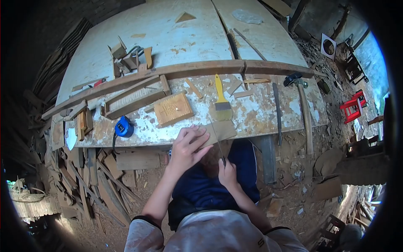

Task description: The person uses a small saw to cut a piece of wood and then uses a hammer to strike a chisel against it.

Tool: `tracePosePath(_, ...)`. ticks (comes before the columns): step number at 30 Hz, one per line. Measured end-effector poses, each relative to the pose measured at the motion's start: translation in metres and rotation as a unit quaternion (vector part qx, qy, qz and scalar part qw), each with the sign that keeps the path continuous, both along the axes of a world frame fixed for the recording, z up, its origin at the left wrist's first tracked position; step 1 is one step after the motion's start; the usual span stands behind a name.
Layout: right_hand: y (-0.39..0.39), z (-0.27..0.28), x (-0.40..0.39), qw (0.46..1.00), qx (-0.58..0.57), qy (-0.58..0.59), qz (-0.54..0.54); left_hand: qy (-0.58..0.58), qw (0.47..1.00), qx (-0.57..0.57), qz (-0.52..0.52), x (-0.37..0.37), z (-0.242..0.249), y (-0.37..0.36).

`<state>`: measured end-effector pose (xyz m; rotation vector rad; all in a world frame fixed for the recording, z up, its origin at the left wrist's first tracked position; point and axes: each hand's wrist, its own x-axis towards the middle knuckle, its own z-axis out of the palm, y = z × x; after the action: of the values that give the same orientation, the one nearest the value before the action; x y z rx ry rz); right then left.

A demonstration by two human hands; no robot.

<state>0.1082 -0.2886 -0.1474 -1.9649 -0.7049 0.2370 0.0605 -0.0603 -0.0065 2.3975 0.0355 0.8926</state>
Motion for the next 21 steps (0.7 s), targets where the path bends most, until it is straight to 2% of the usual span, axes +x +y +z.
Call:
tracePosePath(5, -0.012, -0.050, -0.004, 1.000, -0.012, -0.014, -0.019, 0.000, 0.999, 0.032, -0.003, -0.001, -0.002, 0.001)
tracePosePath(10, -0.019, -0.052, -0.006, 0.999, -0.038, 0.000, -0.008, 0.009, 0.995, 0.100, 0.008, 0.000, -0.004, 0.001)
tracePosePath(14, -0.011, -0.051, -0.009, 0.999, -0.007, 0.029, -0.016, 0.012, 0.994, 0.110, 0.007, -0.001, -0.002, 0.001)
tracePosePath(21, -0.012, -0.056, -0.007, 0.999, -0.027, 0.031, -0.010, 0.000, 0.992, 0.124, 0.012, 0.000, -0.006, 0.000)
